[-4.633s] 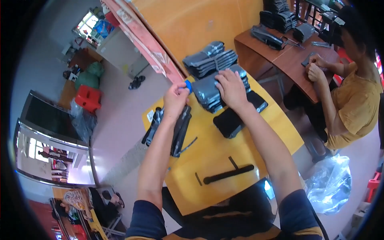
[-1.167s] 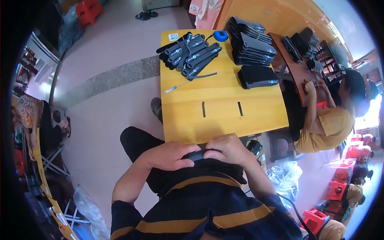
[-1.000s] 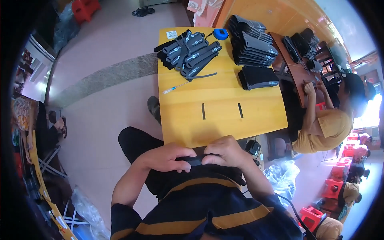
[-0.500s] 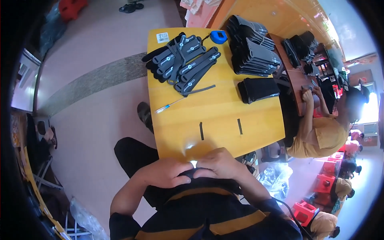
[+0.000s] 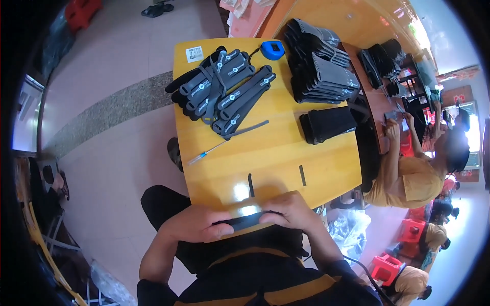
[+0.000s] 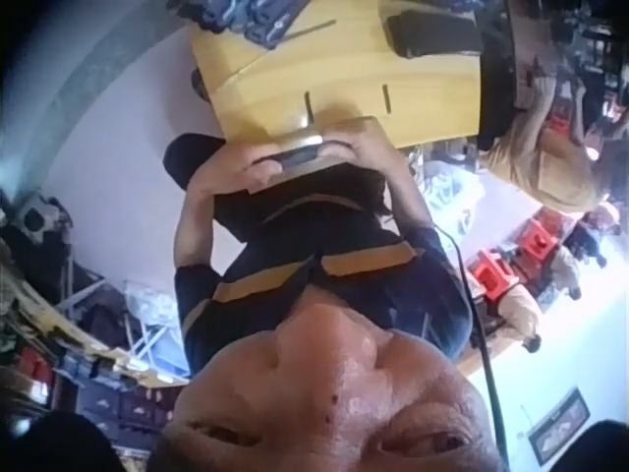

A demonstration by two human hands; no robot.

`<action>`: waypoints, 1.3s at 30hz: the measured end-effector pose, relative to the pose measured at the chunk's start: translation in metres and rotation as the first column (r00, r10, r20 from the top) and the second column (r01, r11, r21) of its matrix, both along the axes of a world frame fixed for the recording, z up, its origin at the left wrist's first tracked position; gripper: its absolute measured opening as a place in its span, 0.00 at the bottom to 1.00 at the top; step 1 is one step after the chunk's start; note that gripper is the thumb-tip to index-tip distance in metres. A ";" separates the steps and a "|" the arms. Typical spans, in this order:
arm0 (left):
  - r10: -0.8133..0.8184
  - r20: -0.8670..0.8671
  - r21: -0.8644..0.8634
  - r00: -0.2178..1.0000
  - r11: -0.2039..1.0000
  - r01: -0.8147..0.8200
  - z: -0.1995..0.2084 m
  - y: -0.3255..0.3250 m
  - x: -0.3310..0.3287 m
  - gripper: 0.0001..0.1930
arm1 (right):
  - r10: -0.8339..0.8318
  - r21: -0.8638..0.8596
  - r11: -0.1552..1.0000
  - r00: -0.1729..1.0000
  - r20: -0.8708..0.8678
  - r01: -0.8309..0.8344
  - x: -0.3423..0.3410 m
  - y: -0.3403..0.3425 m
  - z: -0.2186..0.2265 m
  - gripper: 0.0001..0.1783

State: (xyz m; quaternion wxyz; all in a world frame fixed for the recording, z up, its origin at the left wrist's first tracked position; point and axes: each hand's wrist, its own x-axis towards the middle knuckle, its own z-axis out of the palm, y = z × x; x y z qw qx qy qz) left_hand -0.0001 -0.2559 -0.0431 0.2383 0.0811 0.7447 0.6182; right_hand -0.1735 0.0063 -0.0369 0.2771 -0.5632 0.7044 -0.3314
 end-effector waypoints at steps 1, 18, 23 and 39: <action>0.006 -0.029 0.019 1.000 1.000 -0.005 -0.002 0.000 -0.001 0.14 | -0.011 0.022 1.000 1.000 -0.015 0.012 -0.001 0.001 0.001 0.14; 0.281 -0.722 -0.519 0.633 0.386 -0.763 -0.022 0.020 -0.029 0.14 | -0.207 -0.002 0.977 0.955 -0.214 0.212 0.028 0.038 -0.011 0.17; 0.193 -0.807 -0.517 0.558 0.226 -0.826 -0.038 0.004 -0.050 0.14 | -0.268 -0.149 0.961 0.909 -0.319 0.231 0.027 0.037 -0.021 0.15; 0.401 -0.588 -0.573 0.702 0.406 -0.712 -0.026 0.070 0.031 0.07 | -0.272 -0.166 0.960 0.888 -0.371 0.225 0.039 0.033 -0.027 0.17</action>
